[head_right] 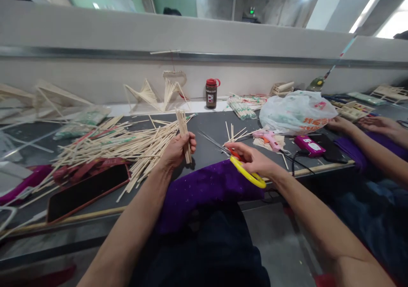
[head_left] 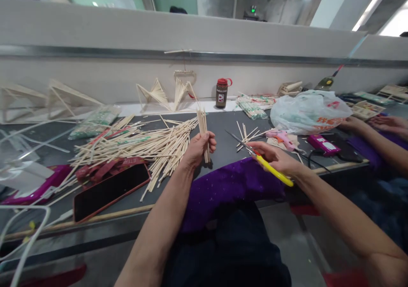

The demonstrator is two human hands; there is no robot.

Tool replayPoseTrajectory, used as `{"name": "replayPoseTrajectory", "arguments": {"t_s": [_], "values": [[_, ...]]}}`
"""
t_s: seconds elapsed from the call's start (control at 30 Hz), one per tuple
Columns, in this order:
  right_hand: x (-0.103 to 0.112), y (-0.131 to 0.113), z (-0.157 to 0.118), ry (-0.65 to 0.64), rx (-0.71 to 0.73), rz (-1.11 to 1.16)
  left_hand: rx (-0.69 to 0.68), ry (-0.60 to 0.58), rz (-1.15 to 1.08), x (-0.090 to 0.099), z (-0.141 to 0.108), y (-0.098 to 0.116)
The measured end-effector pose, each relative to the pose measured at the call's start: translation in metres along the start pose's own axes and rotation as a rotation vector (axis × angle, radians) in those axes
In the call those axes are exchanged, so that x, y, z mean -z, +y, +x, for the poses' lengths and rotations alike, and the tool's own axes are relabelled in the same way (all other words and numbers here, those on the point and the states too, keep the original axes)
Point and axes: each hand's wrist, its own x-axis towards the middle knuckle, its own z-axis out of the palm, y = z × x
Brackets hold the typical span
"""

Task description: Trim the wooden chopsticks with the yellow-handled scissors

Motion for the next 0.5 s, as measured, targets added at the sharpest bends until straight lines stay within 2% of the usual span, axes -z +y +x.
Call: {"name": "replayPoseTrajectory", "arguments": {"t_s": [0.17, 0.3, 0.4, 0.5], "values": [[-0.04, -0.008, 0.072, 0.172, 0.166, 0.258, -0.025, -0.063, 0.129, 0.003, -0.009, -0.003], [-0.051, -0.01, 0.118, 0.372, 0.298, 0.147, -0.029, -0.047, 0.187, 0.005, -0.016, 0.001], [-0.049, -0.008, 0.132, 0.386, 0.313, 0.099, -0.029, -0.037, 0.22, 0.006, -0.023, 0.006], [-0.044, -0.005, 0.131, 0.343, 0.298, 0.008, -0.04, -0.036, 0.236, 0.009, -0.028, 0.008]]}}
